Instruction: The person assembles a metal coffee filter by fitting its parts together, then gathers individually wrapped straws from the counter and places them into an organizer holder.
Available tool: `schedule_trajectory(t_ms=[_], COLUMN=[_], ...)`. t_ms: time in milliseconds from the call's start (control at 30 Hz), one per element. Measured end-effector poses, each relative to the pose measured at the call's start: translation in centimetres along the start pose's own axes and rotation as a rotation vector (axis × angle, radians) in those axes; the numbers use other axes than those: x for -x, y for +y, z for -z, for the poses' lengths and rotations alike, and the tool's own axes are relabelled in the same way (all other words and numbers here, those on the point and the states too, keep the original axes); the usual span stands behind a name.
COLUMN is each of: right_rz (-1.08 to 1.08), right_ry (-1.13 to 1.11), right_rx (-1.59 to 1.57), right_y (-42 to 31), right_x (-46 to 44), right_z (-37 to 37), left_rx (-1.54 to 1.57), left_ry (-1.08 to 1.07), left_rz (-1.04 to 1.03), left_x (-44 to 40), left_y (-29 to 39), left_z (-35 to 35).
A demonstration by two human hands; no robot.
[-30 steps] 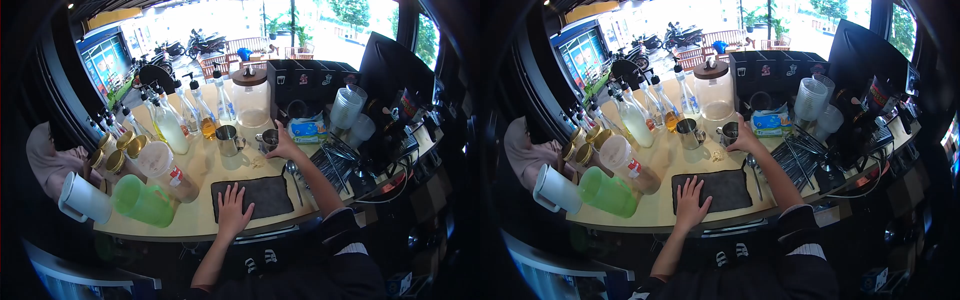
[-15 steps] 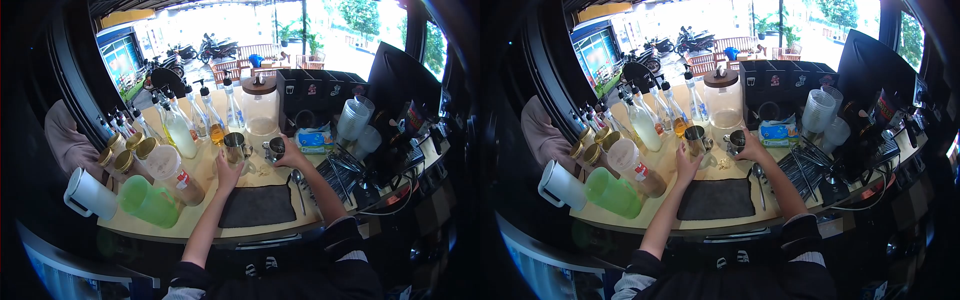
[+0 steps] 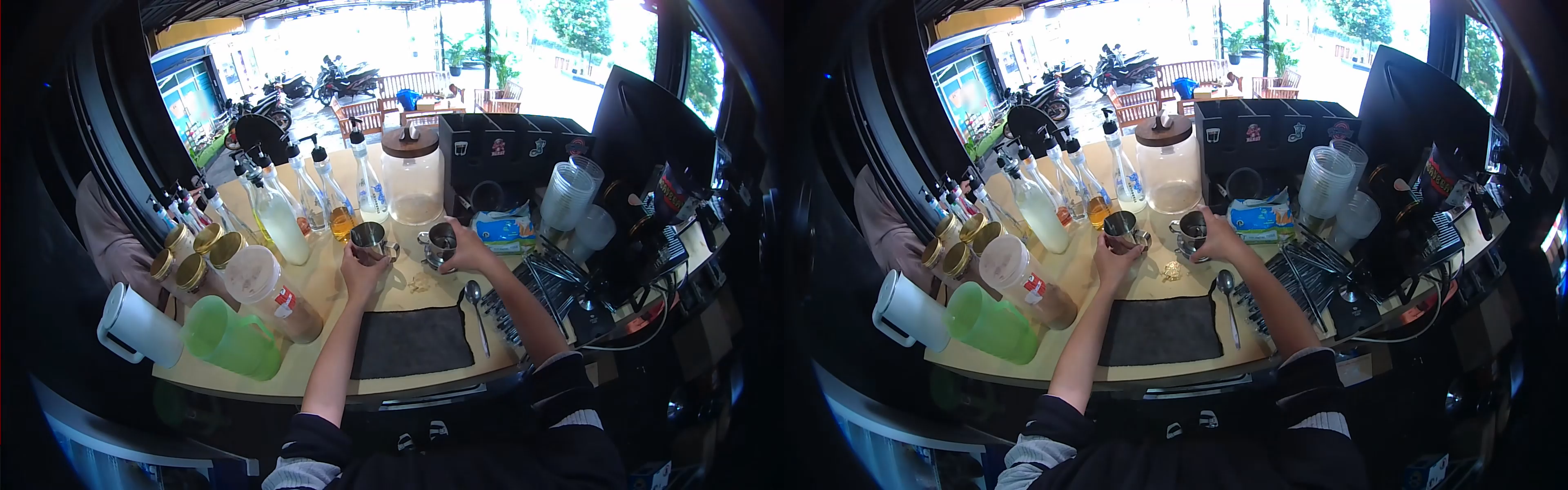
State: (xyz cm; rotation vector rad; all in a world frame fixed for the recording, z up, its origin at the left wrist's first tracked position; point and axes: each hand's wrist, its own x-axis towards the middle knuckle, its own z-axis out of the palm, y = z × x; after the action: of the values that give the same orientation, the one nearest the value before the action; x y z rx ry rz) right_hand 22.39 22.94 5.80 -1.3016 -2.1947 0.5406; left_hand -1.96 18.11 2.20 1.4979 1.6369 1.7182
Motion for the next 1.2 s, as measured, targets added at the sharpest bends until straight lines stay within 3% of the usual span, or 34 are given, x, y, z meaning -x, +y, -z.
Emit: schedule_trajectory(t_ms=[600,833,900,1033,1100,1133,1200], right_rz=[-0.04,0.072,0.117,0.17,0.16,0.155,0.269], right_ry=[-0.124,-0.149,-0.142,-0.052,-0.039,-0.036,-0.016], right_rx=[-0.005,-0.039,-0.06,-0.039,0.005,0.006,-0.005], right_y=[-5.1,-7.6,-7.6,-6.5,-6.6,-6.3,-6.1], right_x=[-1.5,-2.2,-2.2,-1.9,-1.0,-0.7,0.1], right_z=[-1.9,-3.8,-3.8,-3.9,-3.1,-3.0,-2.6], left_rx=[-0.125,-0.109,-0.176,-0.253,-0.26,-0.259,-0.168], left_ry=[0.136,0.177,0.126,0.188,0.218,0.212,0.018], left_rz=[0.137,0.185,0.072,0.09,-0.135,-0.136,-0.331], left_x=[0.3,0.4,0.8,5.3,8.0,8.5,9.2], left_y=[-3.5,-5.3,-5.5,-2.3,0.3,2.2,4.9], left_z=[5.4,6.2,6.3,6.4,6.5,6.6,6.6])
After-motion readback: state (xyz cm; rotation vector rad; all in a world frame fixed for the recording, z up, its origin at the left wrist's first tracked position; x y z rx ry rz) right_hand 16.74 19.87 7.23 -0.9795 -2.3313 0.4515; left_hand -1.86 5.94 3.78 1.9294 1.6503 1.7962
